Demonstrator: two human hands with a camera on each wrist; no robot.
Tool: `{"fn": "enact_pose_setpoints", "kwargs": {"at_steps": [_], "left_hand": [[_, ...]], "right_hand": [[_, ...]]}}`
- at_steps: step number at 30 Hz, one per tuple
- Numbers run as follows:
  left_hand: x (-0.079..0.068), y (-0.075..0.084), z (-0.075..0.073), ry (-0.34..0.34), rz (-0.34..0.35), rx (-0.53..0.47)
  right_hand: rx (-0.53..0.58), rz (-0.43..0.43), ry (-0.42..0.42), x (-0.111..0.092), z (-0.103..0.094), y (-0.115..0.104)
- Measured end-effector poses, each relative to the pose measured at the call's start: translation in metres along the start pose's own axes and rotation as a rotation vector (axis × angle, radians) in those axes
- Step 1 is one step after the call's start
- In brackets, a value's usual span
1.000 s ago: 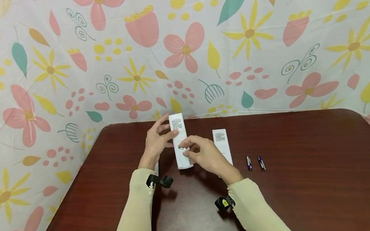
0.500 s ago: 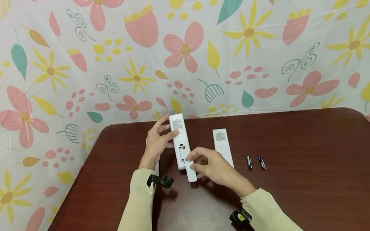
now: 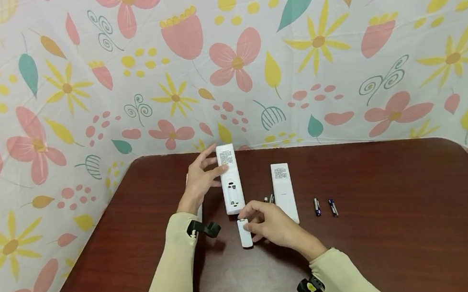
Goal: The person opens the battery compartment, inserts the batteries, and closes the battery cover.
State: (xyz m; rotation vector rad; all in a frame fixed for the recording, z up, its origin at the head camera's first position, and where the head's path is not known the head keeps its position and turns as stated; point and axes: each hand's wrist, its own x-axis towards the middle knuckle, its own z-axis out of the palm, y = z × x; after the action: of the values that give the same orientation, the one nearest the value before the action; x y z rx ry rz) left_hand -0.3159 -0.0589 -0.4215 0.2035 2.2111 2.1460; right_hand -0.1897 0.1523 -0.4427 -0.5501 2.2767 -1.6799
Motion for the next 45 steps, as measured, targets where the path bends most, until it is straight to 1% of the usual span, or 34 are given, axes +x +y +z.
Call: {"fn": "enact_pose_setpoints", "kwargs": {"at_steps": [3, 6, 8, 16, 22, 29, 41, 45], "left_hand": [[-0.0003, -0.0001, 0.0003, -0.003, -0.003, -0.002], [0.0000, -0.0005, 0.0004, -0.004, -0.003, -0.001], [0.0003, -0.0010, 0.0002, -0.004, -0.002, 0.000], [0.0003, -0.0007, -0.0006, -0.002, 0.000, 0.007], [0.0000, 0.0009, -0.0004, 0.012, -0.004, 0.012], [0.0000, 0.0007, 0.0004, 0.007, -0.013, 0.016], [-0.0008, 0.0004, 0.0009, -0.007, -0.010, 0.005], [-0.0011, 0.0006, 0.0012, -0.005, -0.013, 0.006]], "right_hand": [[0.010, 0.022, -0.013, -0.0012, 0.0018, 0.0015], [0.032, 0.023, -0.030, -0.0018, 0.0026, 0.0023], [0.028, 0.028, -0.035, -0.0020, 0.0026, 0.0024], [-0.061, 0.041, -0.043, 0.0003, 0.0027, 0.0040], [-0.088, 0.038, -0.043, 0.0013, 0.0030, 0.0055], [-0.105, 0.014, -0.029, -0.0010, 0.0032, 0.0053], [-0.250, -0.028, 0.009, -0.0026, 0.0008, 0.0051], [-0.263, -0.027, 0.012, -0.0029, 0.0010, 0.0044]]}}
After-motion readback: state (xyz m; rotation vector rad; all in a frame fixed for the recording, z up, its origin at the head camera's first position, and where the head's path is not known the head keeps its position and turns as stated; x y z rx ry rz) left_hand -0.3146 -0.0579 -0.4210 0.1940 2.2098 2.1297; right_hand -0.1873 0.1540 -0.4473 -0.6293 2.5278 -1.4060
